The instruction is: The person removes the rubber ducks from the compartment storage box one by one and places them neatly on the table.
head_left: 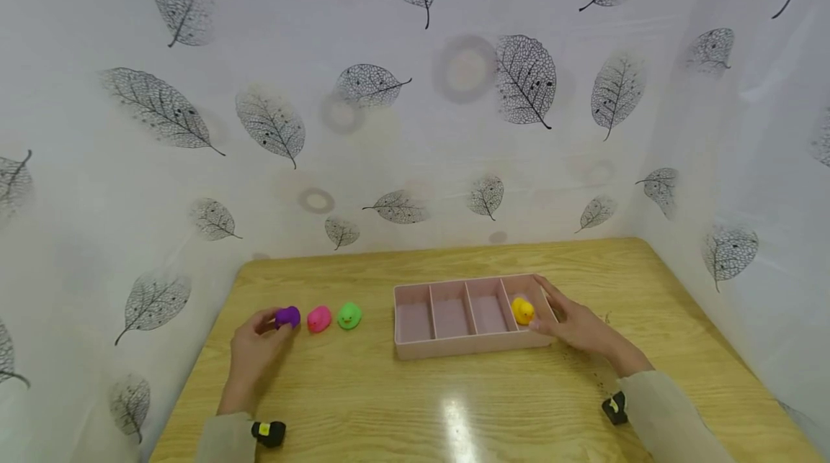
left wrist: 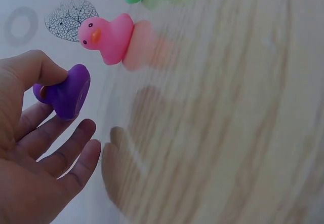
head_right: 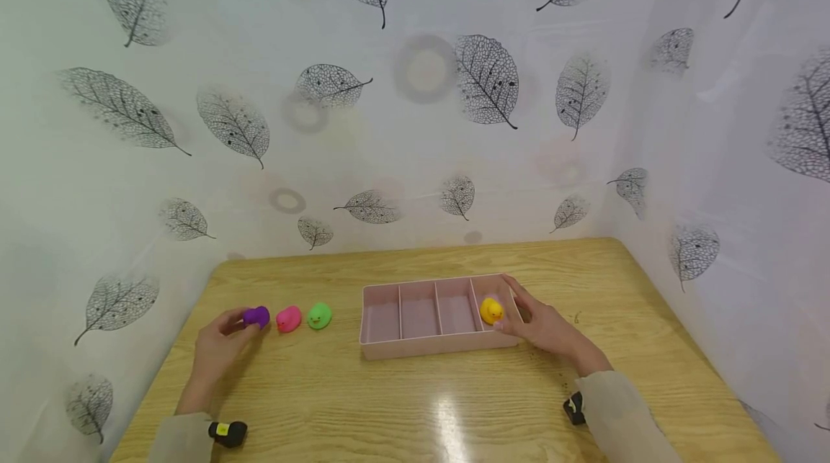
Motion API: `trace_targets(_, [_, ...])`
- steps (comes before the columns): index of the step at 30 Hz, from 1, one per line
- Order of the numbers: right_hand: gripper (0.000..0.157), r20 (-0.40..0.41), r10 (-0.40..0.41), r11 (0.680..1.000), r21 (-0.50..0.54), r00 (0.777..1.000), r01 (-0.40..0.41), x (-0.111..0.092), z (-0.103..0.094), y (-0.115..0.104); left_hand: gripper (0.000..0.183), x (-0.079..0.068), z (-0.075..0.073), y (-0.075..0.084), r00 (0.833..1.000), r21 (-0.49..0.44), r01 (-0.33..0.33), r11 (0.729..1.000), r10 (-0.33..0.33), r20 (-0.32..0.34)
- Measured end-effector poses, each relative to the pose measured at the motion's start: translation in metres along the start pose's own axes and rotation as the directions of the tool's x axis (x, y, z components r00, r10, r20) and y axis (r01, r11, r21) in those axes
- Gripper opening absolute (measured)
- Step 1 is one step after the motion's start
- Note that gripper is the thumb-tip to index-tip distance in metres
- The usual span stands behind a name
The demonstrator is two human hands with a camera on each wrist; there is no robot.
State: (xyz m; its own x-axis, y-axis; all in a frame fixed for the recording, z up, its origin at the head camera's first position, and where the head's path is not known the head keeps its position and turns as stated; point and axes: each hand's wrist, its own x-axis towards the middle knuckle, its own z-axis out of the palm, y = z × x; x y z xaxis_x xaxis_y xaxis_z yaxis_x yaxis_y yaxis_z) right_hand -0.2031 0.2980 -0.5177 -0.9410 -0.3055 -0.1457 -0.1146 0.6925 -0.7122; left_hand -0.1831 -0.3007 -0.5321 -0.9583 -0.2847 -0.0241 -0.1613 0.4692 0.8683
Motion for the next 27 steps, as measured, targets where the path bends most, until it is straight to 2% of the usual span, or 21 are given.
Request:
trace_targets(13, [0.093,-0.006,-0.012,1.0,0.02,1.0,0.012,0.0,0.0006,0.002,0.042,0.0037,0.0017,-0.0057,0.999,0.056,-0.041,0.998,0.041,0.0])
trace_targets(22, [0.094,-0.007,-0.008,1.0,0.019,1.0,0.008,0.0005,0.0015,0.0048,0.041,0.0062,0.001,-0.0082,0.998,0.098,-0.04,0.994,0.035,0.056])
trace_targets(27, [0.093,-0.01,0.005,1.0,0.023,1.0,-0.005,0.0014,0.0029,0.0068,0.04,0.0068,0.0019,-0.0079,0.998,0.143,-0.046,0.989,0.037,0.06])
